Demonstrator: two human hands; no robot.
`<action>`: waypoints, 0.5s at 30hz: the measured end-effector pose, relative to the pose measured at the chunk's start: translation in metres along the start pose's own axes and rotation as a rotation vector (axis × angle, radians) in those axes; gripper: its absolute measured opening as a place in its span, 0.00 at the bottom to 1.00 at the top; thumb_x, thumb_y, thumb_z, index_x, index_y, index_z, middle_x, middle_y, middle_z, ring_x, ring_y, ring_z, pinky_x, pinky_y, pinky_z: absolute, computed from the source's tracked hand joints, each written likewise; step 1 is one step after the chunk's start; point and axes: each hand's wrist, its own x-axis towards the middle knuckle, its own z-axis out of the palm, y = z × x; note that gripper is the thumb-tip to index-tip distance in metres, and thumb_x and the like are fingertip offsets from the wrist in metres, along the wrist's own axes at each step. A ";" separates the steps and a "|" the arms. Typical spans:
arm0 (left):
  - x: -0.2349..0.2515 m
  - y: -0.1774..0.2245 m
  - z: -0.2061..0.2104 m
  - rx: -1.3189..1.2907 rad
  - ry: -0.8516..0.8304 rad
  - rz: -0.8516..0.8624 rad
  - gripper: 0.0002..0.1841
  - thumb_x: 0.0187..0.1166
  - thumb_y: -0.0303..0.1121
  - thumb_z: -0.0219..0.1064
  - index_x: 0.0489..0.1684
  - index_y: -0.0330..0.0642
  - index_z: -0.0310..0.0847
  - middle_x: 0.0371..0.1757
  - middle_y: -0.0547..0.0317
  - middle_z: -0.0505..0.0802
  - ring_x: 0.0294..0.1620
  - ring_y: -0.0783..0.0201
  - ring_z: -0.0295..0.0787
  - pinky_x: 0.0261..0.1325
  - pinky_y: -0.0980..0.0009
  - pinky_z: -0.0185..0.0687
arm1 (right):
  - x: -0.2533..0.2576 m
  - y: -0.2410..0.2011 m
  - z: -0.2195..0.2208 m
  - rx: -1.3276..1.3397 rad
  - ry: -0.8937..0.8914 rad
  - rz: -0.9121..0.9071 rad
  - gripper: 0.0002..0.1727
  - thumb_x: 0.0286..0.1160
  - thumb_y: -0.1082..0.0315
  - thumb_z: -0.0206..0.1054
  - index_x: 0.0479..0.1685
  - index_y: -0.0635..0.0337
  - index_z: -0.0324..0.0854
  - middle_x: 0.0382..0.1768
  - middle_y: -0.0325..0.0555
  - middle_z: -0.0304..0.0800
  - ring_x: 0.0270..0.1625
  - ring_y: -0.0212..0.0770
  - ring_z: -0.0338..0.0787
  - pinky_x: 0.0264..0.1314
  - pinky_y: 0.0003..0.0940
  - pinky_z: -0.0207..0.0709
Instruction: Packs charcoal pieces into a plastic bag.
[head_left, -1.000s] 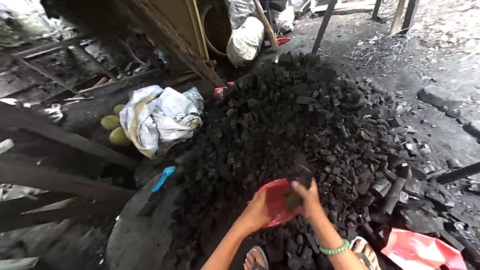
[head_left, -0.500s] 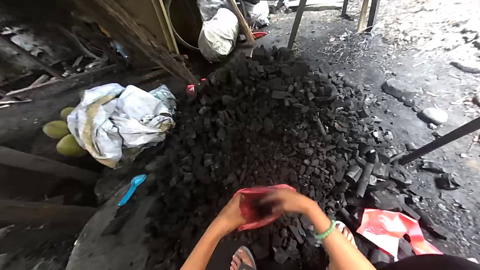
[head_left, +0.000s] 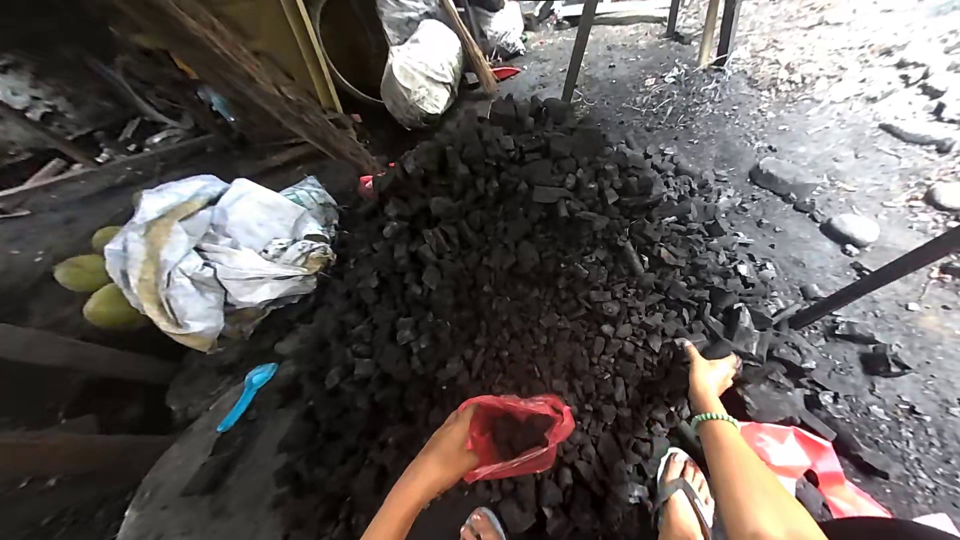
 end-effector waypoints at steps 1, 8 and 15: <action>0.000 -0.001 0.000 0.005 0.002 0.004 0.43 0.71 0.21 0.72 0.91 0.35 0.54 0.87 0.30 0.65 0.87 0.38 0.64 0.86 0.47 0.62 | 0.001 0.006 0.003 0.018 -0.038 -0.025 0.48 0.74 0.54 0.77 0.87 0.74 0.57 0.82 0.81 0.61 0.85 0.75 0.63 0.85 0.64 0.58; 0.000 -0.004 0.003 0.003 -0.005 0.026 0.44 0.71 0.20 0.72 0.91 0.34 0.52 0.88 0.30 0.64 0.87 0.38 0.63 0.86 0.46 0.61 | -0.010 0.026 0.022 0.154 -0.194 -0.171 0.57 0.67 0.77 0.77 0.96 0.58 0.39 0.81 0.74 0.69 0.81 0.71 0.73 0.80 0.66 0.65; -0.002 0.000 0.001 0.036 -0.027 0.019 0.44 0.71 0.19 0.71 0.92 0.36 0.52 0.88 0.30 0.63 0.87 0.37 0.63 0.86 0.46 0.61 | -0.016 0.008 0.002 0.232 -0.420 -0.356 0.50 0.69 0.85 0.70 0.94 0.63 0.45 0.84 0.69 0.65 0.84 0.61 0.71 0.84 0.57 0.66</action>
